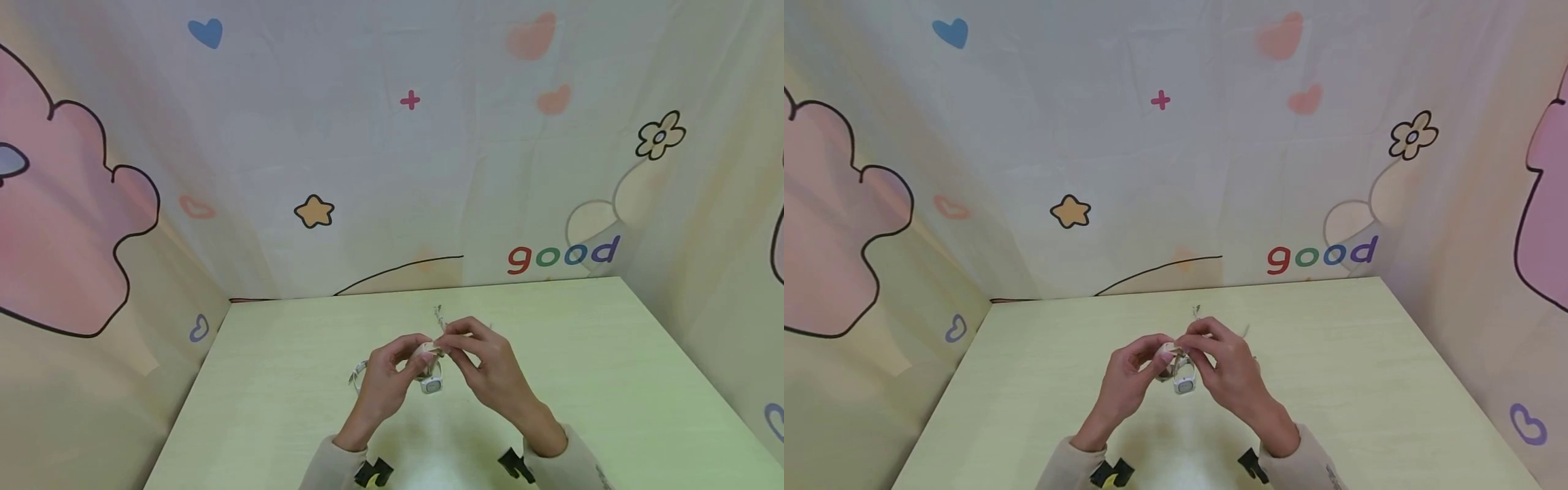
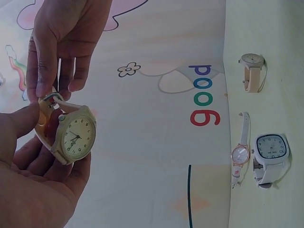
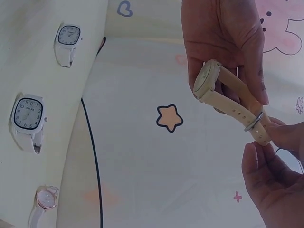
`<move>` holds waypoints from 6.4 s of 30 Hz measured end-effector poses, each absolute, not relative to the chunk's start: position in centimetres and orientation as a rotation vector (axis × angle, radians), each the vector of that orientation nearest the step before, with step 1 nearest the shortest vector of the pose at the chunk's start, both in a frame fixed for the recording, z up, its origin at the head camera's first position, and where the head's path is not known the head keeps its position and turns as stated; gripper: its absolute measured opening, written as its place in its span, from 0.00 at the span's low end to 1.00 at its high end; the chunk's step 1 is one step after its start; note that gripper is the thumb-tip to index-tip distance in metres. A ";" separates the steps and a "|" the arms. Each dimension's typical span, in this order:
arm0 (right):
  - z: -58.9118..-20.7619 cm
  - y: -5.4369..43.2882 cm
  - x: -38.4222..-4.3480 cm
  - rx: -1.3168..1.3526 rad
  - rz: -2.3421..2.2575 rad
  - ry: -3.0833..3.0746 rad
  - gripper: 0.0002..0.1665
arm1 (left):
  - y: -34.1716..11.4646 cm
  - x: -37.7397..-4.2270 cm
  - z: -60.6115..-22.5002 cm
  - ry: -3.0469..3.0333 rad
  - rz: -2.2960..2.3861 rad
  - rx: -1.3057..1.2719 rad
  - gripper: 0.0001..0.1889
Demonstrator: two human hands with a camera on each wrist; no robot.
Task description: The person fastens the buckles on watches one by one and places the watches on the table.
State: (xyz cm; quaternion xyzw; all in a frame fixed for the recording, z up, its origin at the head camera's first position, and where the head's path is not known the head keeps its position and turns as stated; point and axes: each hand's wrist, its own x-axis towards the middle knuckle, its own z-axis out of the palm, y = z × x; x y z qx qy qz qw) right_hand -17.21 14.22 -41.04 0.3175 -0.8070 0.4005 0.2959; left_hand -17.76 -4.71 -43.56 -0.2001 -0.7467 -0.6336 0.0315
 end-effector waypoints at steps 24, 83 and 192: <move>-41.9 14.1 -17.0 0.842 1.237 -2.135 0.24 | -4.6 -17.4 -43.1 -2.099 -2.221 -0.567 0.13; -42.3 14.0 -16.6 0.788 1.227 -2.110 0.19 | -4.0 -17.0 -42.9 -2.029 -2.271 -0.614 0.13; -45.9 9.2 -29.3 0.237 2.143 -2.535 0.16 | -10.2 -27.6 -46.5 -2.365 -2.232 0.043 0.16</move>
